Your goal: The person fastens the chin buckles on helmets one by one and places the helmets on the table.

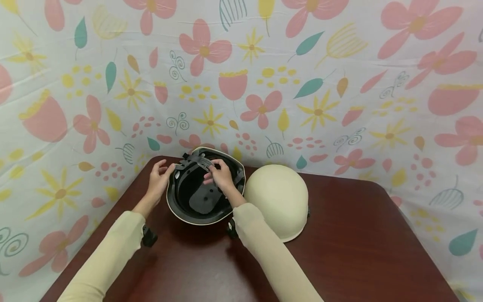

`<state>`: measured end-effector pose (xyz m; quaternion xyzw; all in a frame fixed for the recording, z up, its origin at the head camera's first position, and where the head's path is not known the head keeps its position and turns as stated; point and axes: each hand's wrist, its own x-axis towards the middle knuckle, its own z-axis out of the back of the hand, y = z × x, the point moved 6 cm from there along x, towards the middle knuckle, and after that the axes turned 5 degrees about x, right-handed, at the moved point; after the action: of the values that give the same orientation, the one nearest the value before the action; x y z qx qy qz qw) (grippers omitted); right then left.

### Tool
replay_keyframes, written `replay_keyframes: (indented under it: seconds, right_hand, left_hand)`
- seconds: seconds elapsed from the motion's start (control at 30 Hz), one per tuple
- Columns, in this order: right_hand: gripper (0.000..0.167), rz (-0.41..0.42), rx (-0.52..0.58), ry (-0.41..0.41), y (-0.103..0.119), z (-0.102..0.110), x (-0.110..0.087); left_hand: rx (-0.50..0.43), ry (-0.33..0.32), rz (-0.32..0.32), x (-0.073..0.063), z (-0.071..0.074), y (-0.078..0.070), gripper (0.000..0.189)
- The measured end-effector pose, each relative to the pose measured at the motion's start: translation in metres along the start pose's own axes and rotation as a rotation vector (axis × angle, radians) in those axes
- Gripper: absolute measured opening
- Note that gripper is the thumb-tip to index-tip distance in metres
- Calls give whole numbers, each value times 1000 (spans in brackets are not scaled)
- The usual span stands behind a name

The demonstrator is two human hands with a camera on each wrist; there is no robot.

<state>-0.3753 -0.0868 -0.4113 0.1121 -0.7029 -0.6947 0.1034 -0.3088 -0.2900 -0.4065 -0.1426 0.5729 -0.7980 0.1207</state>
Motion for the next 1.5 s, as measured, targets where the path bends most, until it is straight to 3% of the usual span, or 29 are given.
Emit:
replay_keyframes:
  seconds: [0.2, 0.33, 0.47, 0.63, 0.77, 1.0, 1.3, 1.5]
  right_hand:
    - [29, 5, 16, 28, -6, -5, -4]
    - [32, 8, 32, 62, -1, -7, -11]
    - [31, 30, -15, 67, 9, -7, -20]
    - [25, 60, -112, 19, -6, -3, -9]
    - [24, 63, -156, 7, -7, -3, -9]
    - [28, 111, -203, 5, -6, -2, -8]
    - [33, 145, -253, 102, -5, -8, -12]
    - [36, 141, -238, 169, -4, -16, -13]
  left_hand:
    - [-13, 175, 124, 9, -9, 9, 77]
    - [-8, 272, 121, 9, -14, 8, 78]
    - [-33, 303, 94, 8, -15, 1, 71]
    - [-83, 312, 55, 8, -17, -4, 61]
    - [-88, 298, 15, 12, -19, -2, 59]
    - [-77, 260, -37, 13, -18, -12, 54]
    - [-55, 187, -65, 6, -20, -17, 50]
    - [-113, 159, -108, 1, -23, -20, 48]
